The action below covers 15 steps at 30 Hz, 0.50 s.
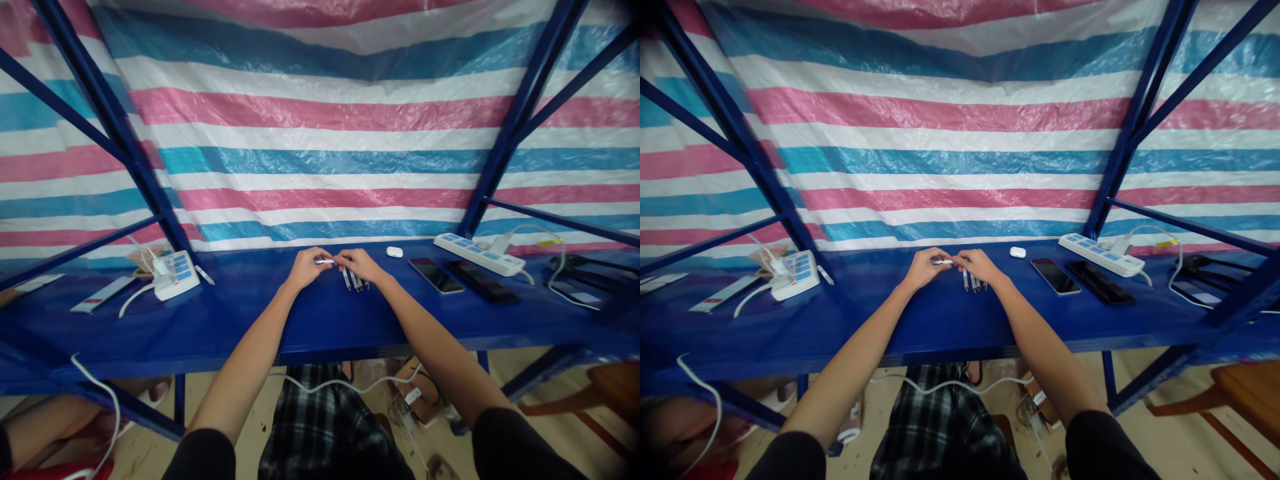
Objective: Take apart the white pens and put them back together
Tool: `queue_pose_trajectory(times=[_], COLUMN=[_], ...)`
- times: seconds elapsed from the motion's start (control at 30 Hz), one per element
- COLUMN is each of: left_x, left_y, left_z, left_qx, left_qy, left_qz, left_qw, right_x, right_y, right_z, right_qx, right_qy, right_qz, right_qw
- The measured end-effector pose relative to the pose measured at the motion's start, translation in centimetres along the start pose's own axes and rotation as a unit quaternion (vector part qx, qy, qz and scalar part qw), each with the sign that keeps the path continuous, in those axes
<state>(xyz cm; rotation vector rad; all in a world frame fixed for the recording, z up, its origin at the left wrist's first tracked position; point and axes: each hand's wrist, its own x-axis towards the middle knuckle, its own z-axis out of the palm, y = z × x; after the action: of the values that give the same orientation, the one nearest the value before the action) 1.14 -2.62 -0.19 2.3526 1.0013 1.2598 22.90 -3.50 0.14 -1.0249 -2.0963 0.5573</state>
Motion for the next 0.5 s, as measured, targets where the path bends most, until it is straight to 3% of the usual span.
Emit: queue_pose_trajectory(times=[0.5], left_x=[-0.01], left_y=[-0.14], left_z=[0.13], left_qx=[-0.027], left_qy=[0.007], left_qz=[-0.024], left_qw=[0.999], right_x=[-0.10], right_y=[-0.43], right_z=[-0.22], right_qx=[0.024], right_qy=[-0.020], right_qz=[0.012], right_qw=[0.999])
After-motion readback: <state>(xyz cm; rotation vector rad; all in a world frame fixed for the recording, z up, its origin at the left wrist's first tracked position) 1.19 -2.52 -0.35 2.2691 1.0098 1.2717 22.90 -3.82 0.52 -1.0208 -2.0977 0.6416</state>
